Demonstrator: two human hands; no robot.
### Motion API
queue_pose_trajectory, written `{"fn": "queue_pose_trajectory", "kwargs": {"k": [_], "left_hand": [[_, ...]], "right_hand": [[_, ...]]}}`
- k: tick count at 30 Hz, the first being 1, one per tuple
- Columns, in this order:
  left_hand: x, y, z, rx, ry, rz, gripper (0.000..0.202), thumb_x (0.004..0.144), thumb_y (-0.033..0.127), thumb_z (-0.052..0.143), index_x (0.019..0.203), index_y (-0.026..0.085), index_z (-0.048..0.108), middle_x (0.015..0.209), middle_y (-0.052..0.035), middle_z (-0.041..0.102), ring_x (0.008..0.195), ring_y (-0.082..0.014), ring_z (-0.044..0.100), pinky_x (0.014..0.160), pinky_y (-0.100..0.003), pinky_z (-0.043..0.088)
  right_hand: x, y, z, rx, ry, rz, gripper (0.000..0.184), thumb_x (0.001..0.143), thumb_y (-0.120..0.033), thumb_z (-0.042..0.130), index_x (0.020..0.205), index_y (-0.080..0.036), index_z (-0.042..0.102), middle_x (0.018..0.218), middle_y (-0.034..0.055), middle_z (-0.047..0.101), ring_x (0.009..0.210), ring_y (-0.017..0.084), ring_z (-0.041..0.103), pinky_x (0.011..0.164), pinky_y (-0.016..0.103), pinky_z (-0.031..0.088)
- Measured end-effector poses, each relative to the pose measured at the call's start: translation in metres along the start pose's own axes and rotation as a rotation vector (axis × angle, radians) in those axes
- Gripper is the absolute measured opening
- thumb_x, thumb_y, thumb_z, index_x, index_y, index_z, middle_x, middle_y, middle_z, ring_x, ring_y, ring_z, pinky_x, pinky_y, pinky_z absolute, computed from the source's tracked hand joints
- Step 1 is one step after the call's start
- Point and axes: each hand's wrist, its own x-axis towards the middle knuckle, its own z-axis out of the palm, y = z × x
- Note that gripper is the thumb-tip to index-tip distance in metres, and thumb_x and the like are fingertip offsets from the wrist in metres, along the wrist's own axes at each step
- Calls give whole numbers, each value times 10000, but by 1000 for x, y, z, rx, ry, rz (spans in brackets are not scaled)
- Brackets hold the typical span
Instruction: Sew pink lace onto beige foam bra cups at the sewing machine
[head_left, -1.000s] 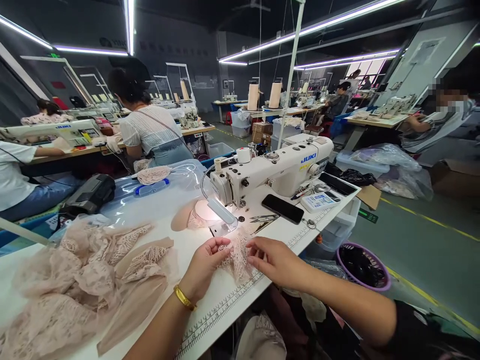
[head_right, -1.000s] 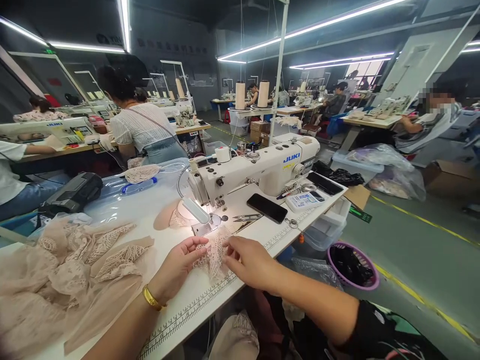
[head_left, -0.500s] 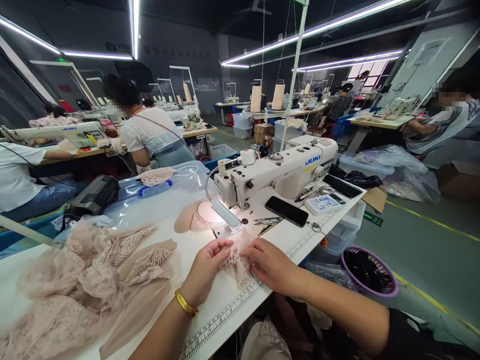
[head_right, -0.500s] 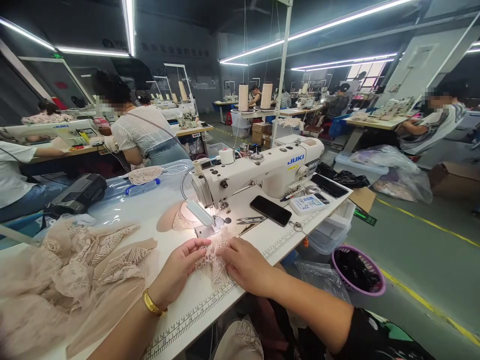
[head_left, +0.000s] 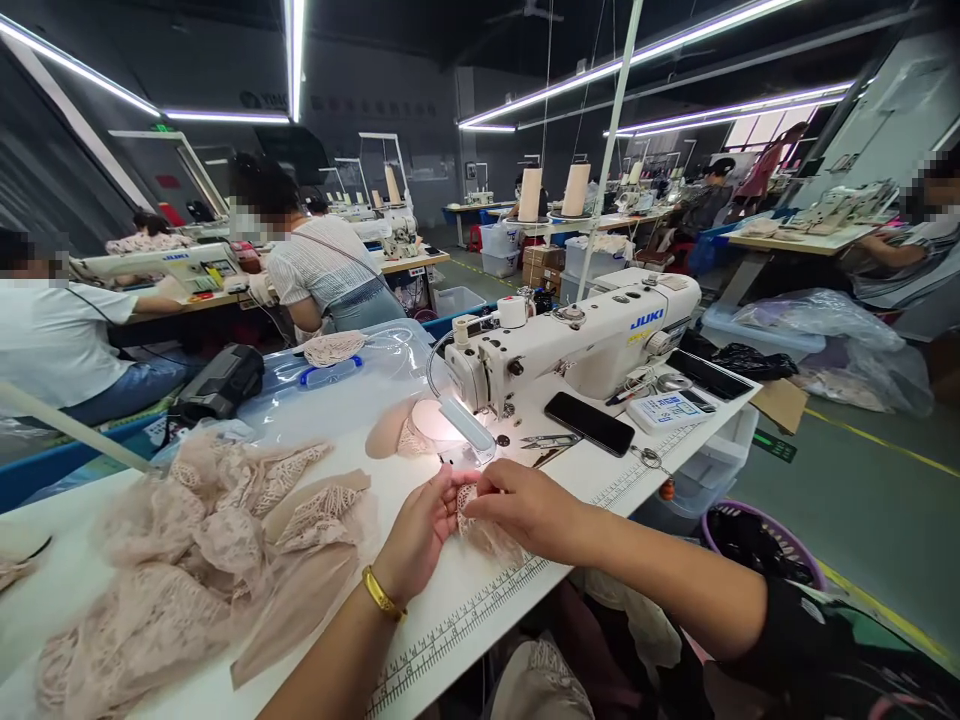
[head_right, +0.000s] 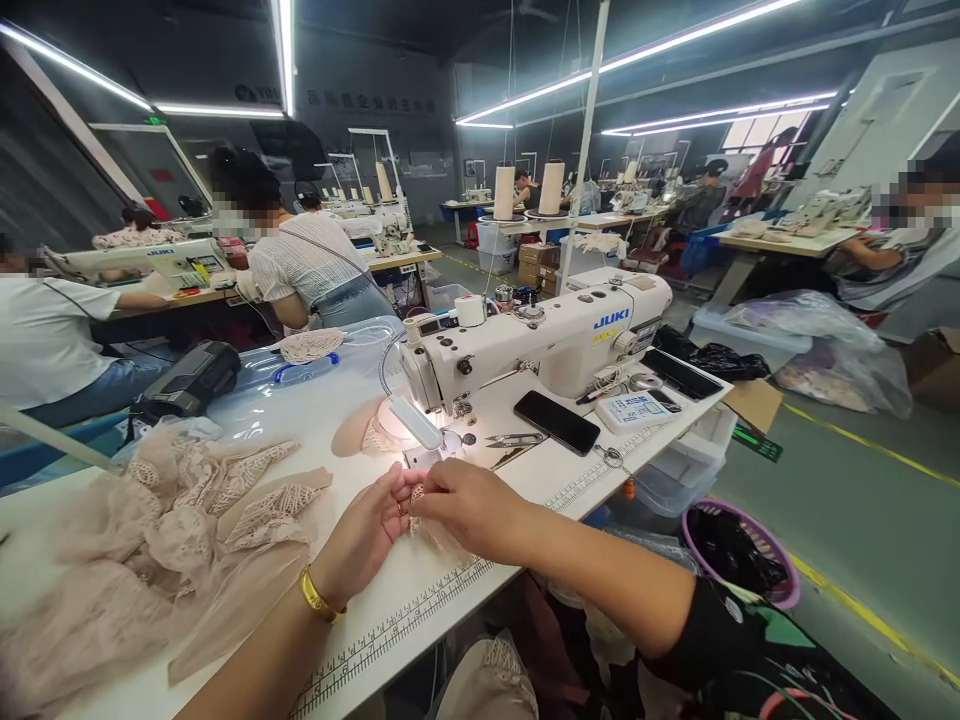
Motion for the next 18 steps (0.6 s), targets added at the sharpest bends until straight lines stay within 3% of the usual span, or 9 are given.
{"fn": "queue_pose_trajectory", "kwargs": {"k": [4, 8, 10, 14, 18], "left_hand": [[0, 0, -1, -10, -10, -3, 607, 792, 712, 699, 1030, 156, 755, 1006, -122, 755, 982, -266, 689, 818, -330, 533], [2, -4, -4, 146, 0, 31, 510, 679, 475, 896, 1067, 176, 752, 1011, -80, 751, 982, -242, 657, 848, -317, 497], [2, -5, -5, 214, 17, 66, 518, 636, 369, 929, 1082, 179, 746, 1026, -68, 749, 989, -235, 643, 864, -311, 482], [0, -2, -3, 321, -44, 125, 513, 736, 338, 851, 1207, 219, 686, 1060, -61, 740, 1010, -236, 647, 877, -325, 486], [-7, 6, 1, 379, -109, 161, 509, 798, 325, 805, 1279, 260, 651, 1149, -64, 714, 1047, -233, 646, 890, -318, 480]], "right_hand": [[5, 4, 9, 159, 125, -12, 309, 1038, -218, 437, 1278, -283, 622, 1093, 82, 664, 1002, 225, 625, 869, 375, 511], [-6, 16, 3, 124, 249, 82, 264, 1026, -208, 453, 1195, -266, 648, 1026, 88, 677, 961, 242, 634, 849, 400, 514], [-10, 22, -5, 104, 210, 121, 289, 997, -185, 482, 1228, -260, 639, 1085, 95, 678, 1017, 254, 630, 890, 420, 506], [-5, 28, -25, 175, 24, 143, 422, 927, -178, 570, 1340, -260, 587, 1300, 98, 635, 1221, 276, 573, 1001, 436, 471], [6, 32, -37, 330, -195, 228, 446, 920, -300, 644, 1359, -278, 570, 1305, 74, 622, 1150, 243, 584, 760, 287, 504]]}}
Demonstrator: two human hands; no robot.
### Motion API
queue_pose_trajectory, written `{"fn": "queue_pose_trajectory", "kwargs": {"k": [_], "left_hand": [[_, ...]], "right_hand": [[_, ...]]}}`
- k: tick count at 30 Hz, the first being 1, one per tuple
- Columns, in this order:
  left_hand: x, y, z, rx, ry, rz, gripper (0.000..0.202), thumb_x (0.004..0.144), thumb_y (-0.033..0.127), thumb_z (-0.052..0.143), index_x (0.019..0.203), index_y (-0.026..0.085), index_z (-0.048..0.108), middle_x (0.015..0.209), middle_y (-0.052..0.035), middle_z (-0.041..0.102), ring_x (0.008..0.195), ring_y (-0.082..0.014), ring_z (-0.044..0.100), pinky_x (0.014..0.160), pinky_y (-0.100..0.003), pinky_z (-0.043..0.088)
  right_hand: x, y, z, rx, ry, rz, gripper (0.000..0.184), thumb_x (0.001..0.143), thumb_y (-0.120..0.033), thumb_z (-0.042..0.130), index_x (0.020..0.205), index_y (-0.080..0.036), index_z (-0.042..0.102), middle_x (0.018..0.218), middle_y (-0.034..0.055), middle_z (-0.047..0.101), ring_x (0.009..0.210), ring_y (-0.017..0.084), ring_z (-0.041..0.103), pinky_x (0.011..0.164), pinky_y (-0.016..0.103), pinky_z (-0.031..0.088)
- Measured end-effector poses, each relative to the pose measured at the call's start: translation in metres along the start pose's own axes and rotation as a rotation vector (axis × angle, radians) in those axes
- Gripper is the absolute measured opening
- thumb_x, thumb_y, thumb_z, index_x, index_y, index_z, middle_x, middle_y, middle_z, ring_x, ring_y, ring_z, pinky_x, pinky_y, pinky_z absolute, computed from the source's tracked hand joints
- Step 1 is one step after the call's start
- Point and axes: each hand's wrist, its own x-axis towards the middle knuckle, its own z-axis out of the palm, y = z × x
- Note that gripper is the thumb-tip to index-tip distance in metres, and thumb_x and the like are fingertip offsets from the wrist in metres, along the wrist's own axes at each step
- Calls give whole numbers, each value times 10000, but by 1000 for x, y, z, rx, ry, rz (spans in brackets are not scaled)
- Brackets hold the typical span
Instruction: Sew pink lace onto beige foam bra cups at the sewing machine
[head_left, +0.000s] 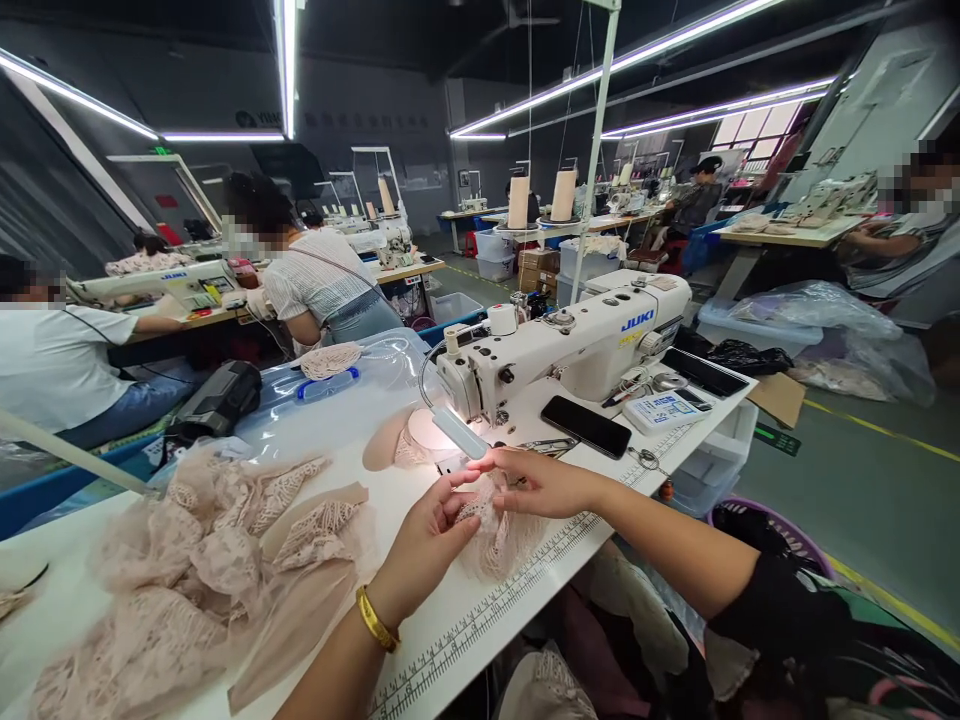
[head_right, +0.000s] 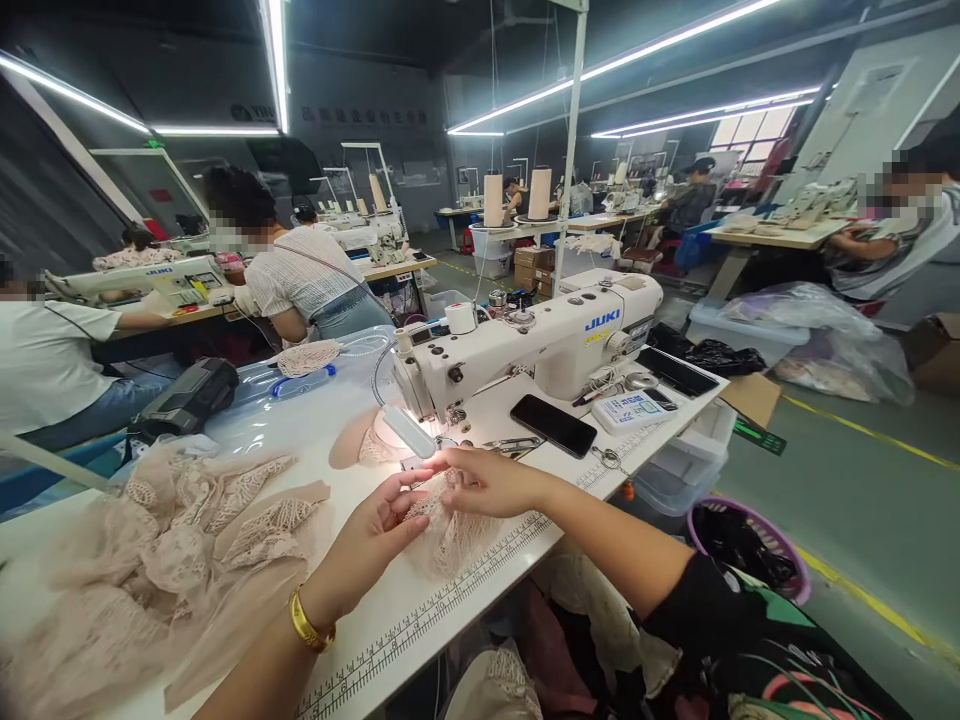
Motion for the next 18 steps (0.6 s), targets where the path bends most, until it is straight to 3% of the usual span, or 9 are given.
{"fn": "queue_pose_trajectory", "kwargs": {"k": [3, 7, 11, 18], "left_hand": [[-3, 5, 2, 24, -23, 11, 504, 818, 341, 794, 1294, 267, 645, 1136, -65, 715, 1020, -234, 642, 887, -326, 479], [-4, 7, 4, 92, 39, 29, 541, 765, 335, 841, 1267, 256, 657, 1064, -54, 710, 986, -234, 618, 851, -318, 469], [-2, 5, 1, 136, 95, -13, 512, 764, 381, 831, 1226, 232, 669, 826, -1, 670, 794, -190, 580, 718, -291, 433], [1, 5, -7, -19, 66, -100, 549, 714, 446, 878, 1180, 210, 708, 903, -34, 731, 854, -196, 620, 771, -293, 457]], "right_hand": [[4, 3, -3, 94, -24, 32, 371, 900, -342, 689, 1256, -262, 620, 1097, 33, 627, 993, 197, 588, 697, 242, 462], [4, 7, 0, 192, 47, 28, 320, 876, -356, 735, 1160, -231, 658, 905, -15, 562, 851, 163, 540, 722, 256, 430], [0, 8, 2, 369, 76, 35, 343, 893, -439, 730, 1130, -202, 657, 838, -35, 508, 781, 140, 495, 716, 259, 395], [-2, 3, 1, 565, 117, 77, 411, 842, -508, 780, 1073, -187, 665, 834, -39, 500, 763, 125, 475, 710, 255, 364]]}}
